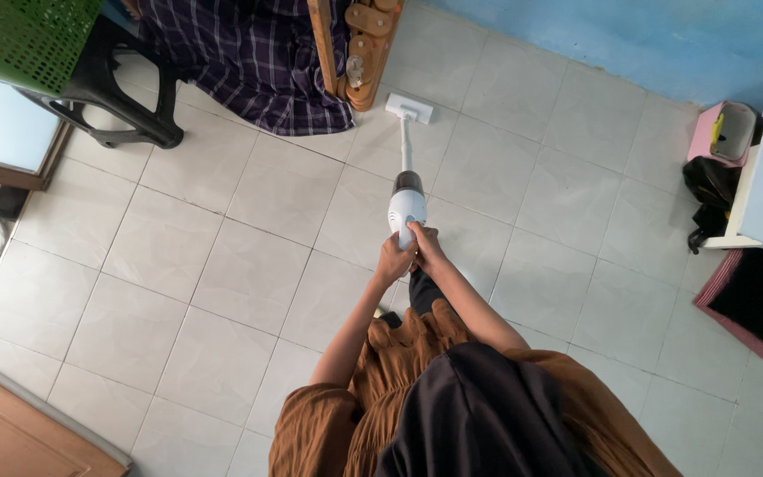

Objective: The person vacuums the tiled floor by moving a handheld vacuum cleaner across the surface, passing near a fan and under a bed frame.

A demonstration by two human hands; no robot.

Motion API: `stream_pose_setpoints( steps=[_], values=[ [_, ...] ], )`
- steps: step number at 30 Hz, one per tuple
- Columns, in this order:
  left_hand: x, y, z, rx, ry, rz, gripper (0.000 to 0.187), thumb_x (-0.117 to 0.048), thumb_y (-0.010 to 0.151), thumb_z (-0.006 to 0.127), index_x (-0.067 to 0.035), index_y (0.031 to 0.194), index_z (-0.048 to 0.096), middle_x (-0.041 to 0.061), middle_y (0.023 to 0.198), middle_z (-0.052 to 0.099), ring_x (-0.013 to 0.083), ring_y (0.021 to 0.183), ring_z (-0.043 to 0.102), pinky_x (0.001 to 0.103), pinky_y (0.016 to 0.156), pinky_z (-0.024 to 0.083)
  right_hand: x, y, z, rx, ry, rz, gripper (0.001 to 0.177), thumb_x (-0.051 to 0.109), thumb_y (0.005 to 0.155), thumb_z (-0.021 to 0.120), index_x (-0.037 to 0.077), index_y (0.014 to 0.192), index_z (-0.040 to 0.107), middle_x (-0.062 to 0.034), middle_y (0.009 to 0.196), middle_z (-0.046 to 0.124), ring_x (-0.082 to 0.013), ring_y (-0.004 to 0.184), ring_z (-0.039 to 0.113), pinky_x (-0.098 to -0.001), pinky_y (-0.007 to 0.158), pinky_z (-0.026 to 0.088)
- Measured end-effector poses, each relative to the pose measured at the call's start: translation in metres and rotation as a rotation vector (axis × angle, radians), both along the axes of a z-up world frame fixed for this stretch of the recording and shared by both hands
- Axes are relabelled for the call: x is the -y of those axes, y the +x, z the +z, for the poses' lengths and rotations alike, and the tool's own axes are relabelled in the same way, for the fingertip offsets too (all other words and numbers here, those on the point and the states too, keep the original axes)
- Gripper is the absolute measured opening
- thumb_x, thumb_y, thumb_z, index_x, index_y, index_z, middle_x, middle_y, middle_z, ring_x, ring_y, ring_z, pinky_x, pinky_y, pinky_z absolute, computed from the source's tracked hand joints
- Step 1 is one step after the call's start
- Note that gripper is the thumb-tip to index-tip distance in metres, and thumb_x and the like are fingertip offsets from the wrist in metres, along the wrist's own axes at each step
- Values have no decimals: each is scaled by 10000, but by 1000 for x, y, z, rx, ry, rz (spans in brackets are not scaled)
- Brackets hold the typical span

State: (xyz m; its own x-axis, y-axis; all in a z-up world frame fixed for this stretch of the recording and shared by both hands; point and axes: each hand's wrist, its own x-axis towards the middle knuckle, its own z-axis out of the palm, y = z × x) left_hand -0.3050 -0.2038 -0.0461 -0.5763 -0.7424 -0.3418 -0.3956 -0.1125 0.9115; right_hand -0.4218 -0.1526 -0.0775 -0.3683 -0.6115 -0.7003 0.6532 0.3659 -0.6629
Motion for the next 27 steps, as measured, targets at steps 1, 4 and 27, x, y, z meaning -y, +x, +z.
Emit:
stream_pose_setpoints(
  steps=[1,4,27],
  values=[
    [5,-6,-3,-11,-23,-2,348,-258,858,624,87,901,633,203,725,713,263,646,733,388,600,577,4,-5,-3,-6,-2,-4,576,424,883,658,-110,1051,524,-168,748,613,-243,418,564,-397,271,429],
    [20,-26,-8,-59,-75,2,331,-241,858,638,88,891,645,201,732,721,247,648,731,376,619,578,23,-25,-11,-6,-4,-36,549,412,889,676,-89,1063,539,-145,766,618,-208,456,573,-369,306,440],
    [210,-320,-16,25,26,-106,355,-262,821,642,79,917,632,178,753,719,257,642,725,380,574,577,199,-316,-13,11,-30,-40,555,451,889,632,-88,1022,608,-112,700,587,-223,466,536,-418,283,434]
  ],
)
